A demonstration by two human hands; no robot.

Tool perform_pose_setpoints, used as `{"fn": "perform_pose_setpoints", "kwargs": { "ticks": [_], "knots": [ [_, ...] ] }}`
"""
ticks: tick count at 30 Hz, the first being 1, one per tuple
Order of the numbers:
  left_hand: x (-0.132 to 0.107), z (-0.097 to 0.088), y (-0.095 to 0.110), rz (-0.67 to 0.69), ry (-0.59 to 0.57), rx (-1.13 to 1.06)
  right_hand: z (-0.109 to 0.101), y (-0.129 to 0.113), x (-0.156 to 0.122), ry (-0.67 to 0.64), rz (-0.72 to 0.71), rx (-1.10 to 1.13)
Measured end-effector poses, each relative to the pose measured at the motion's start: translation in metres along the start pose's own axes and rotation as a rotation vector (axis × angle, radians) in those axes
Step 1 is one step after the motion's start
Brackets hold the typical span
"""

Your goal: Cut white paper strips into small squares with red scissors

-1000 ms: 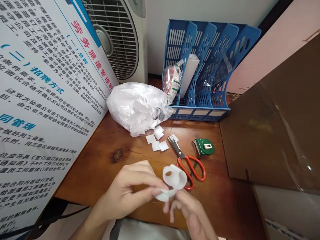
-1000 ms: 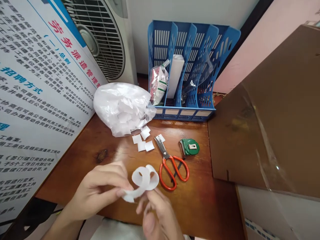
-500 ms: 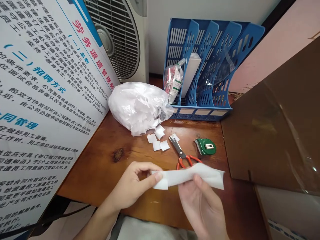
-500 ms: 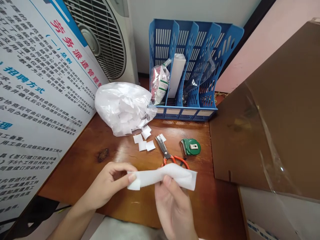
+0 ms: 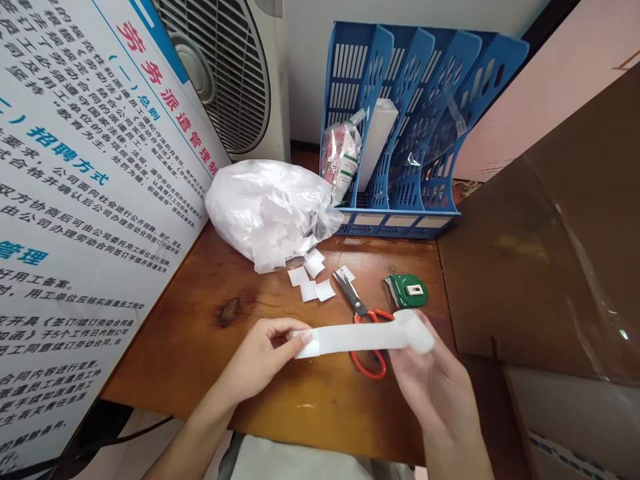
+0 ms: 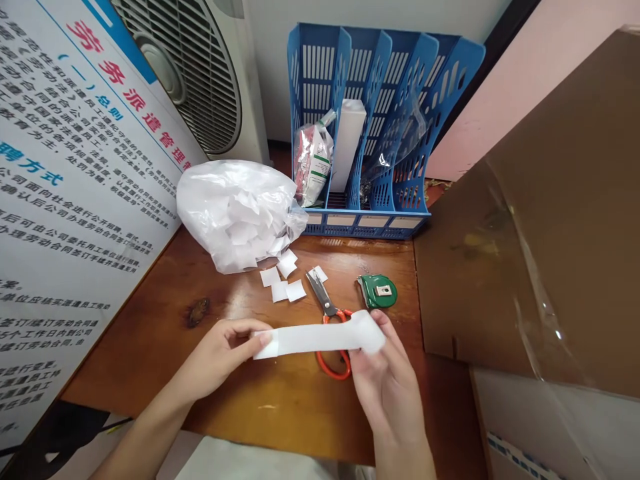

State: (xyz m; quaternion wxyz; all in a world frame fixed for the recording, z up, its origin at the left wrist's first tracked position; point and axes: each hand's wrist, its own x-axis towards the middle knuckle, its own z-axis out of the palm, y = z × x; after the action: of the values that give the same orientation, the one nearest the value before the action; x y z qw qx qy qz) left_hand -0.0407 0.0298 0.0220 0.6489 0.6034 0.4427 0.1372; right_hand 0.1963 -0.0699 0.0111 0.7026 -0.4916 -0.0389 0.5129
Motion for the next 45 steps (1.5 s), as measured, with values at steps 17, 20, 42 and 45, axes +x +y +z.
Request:
{"fn": "perform_pose_setpoints", "kwargs": {
  "ticks": [17, 20, 42, 45],
  "knots": [
    [0.032, -0.008, 0.007, 0.071, 0.237, 0.33, -0.011, -0.007, 0.088, 0.193, -0.951, -1.634],
    [0.033, -0.002, 0.01, 0.101, 0.207, 0.34, -0.015, -0.01, 0.093, 0.327, -0.818, -1.634],
    [0.065, 0.015, 0.008, 0.182, 0.232, 0.331, -0.036, -0.017, 0.109, -0.101, -1.264, -1.654],
    [0.066, 0.012, 0.006, 0.176, 0.237, 0.313, -0.035, -0.018, 0.108, -0.072, -1.269, -1.702]
  ]
}}
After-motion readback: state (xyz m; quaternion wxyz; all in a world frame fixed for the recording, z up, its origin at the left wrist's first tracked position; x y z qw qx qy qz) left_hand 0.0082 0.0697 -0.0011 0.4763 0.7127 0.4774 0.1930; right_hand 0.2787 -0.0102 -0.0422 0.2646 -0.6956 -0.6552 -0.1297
